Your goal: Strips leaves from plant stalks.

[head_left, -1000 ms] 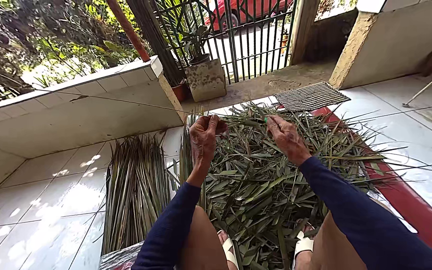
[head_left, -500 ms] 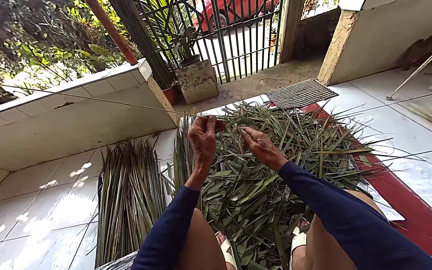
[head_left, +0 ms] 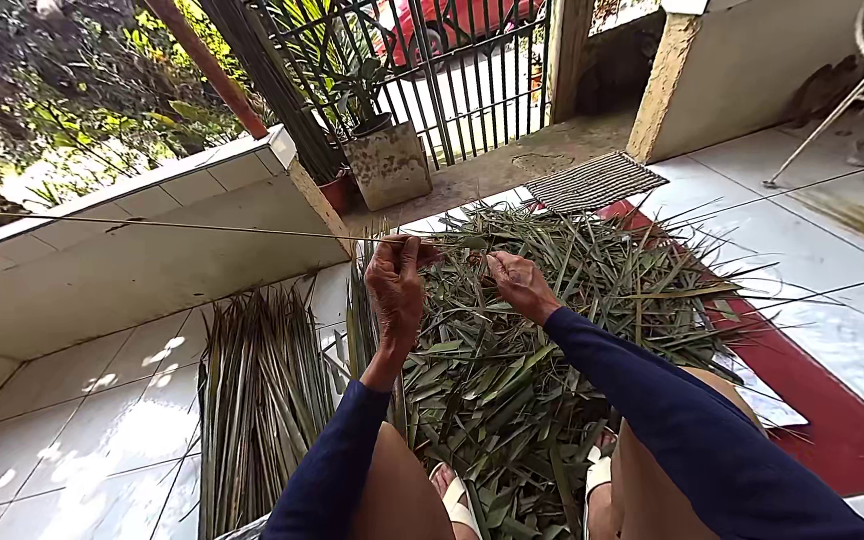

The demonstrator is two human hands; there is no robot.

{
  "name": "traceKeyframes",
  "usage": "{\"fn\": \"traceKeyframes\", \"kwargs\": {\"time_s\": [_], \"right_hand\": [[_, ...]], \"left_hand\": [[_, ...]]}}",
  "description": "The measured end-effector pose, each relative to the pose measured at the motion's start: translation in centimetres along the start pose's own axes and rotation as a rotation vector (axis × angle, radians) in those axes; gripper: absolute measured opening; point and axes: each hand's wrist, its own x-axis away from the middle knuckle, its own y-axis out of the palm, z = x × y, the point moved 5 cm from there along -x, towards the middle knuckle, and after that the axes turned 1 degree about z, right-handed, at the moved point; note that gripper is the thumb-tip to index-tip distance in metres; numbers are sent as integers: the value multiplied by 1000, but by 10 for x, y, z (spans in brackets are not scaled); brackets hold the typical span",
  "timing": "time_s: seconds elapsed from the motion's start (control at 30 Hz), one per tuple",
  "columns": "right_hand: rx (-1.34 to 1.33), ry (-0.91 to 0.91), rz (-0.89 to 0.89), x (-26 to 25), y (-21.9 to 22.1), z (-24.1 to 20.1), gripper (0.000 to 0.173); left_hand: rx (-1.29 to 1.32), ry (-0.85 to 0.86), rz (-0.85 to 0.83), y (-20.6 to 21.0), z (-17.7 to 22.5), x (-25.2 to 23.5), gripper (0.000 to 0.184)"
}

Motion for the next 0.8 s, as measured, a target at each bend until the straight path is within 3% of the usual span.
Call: {"fn": "traceKeyframes", "kwargs": {"time_s": [0.13,0.3,0.47,0.6,0.8], "right_hand": [[74,82,-21,-11,-1,24,44],[167,210,-50,-11,-7,65,44],[-91,-43,95,-2,-32,19,43],[-315,-160,-43,14,-17,-21,41],[-346,-260,-146,27,-2,-46,36]], "left_hand": [[-3,28,1,-5,-1,1,14],[43,119,82,-48,16,-17,15],[40,74,37,-52,3,-9,14],[28,92,-68,-39,3,-6,14],[-17,129,-130,-24,3,-4,13]]}}
